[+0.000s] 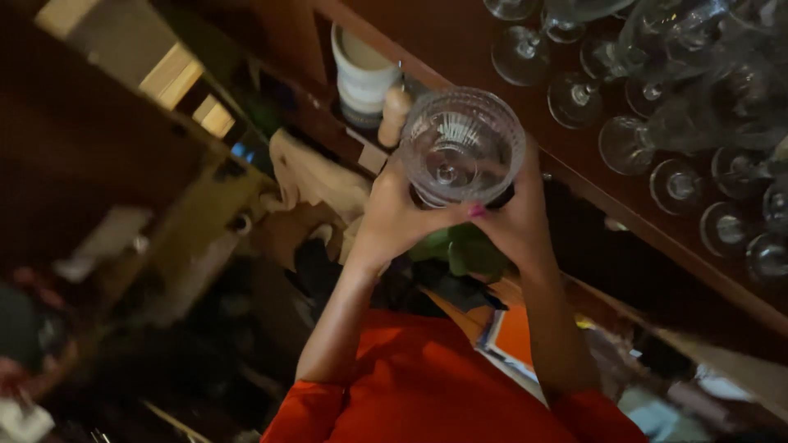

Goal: Wiping and polishing glassware with a cloth in a restaurant environment.

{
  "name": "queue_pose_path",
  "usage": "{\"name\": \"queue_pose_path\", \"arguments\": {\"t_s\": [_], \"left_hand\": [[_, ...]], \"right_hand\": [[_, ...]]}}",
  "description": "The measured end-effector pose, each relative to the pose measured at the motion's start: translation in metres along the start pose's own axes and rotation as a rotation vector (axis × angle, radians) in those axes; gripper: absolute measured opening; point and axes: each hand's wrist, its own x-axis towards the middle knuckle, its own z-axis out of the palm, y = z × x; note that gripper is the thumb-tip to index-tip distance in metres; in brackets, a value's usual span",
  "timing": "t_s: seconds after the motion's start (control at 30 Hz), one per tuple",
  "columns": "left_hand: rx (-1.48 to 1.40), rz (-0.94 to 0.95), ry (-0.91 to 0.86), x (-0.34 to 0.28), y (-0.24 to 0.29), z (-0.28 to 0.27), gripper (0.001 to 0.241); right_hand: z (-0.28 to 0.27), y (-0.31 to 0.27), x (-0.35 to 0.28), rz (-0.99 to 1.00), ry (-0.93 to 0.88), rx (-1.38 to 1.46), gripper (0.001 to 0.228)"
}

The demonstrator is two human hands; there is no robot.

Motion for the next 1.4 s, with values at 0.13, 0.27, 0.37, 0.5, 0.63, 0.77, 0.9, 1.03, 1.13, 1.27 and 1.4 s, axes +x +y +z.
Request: {"name": "queue_pose_path", "arguments": {"t_s": [0.13, 0.27, 0.37, 0.5, 0.63, 0.77, 0.9, 1.03, 1.13, 1.27, 1.4], "left_hand": [[-0.071, 0.025, -0.162, 0.054, -0.013, -0.04, 0.085], [-0.033, 0.156, -0.34, 0.107, -0.014, -0.065, 0.096], [-0.15, 0.105, -0.427, 0.127, -0.022, -0.076, 0.095], [-0.12, 0.101, -0.476, 0.142, -0.044, -0.086, 0.095], [-0.391, -0.123, -0.552, 0.154, -0.045, -0.086, 0.098], [-0.367, -0.136, -0.525, 0.16, -0.055, -0.083, 0.099], [-0.421, -0.118, -0.536, 0.164, -0.067, -0.078, 0.099], [-0.389, -0.024, -0.528, 0.167, -0.074, -0.072, 0.096], [-0.388, -0.016, -0.486, 0.165, -0.066, -0.07, 0.096], [-0.103, 0.108, -0.373, 0.155, -0.06, -0.084, 0.085], [0.237, 0.124, -0.377, 0.144, -0.056, -0.101, 0.03]], "right_hand": [[0.025, -0.005, 0.035, 0.094, 0.187, -0.183, 0.077], [0.039, -0.016, 0.069, 0.166, 0.317, -0.191, 0.06], [0.053, -0.027, 0.087, 0.198, 0.417, -0.306, 0.059], [0.066, -0.033, 0.104, 0.216, 0.541, -0.219, 0.065], [0.07, -0.019, 0.107, 0.255, 0.581, -0.243, 0.059], [0.071, -0.003, 0.106, 0.256, 0.627, -0.231, 0.063], [0.071, 0.004, 0.107, 0.251, 0.654, -0.138, 0.063], [0.07, 0.006, 0.11, 0.211, 0.638, -0.116, 0.067], [0.075, 0.01, 0.106, 0.187, 0.652, -0.197, 0.066], [0.083, -0.003, 0.097, 0.304, 0.621, -0.471, 0.06], [0.096, -0.019, 0.098, 0.265, 0.57, -0.67, 0.05]]}}
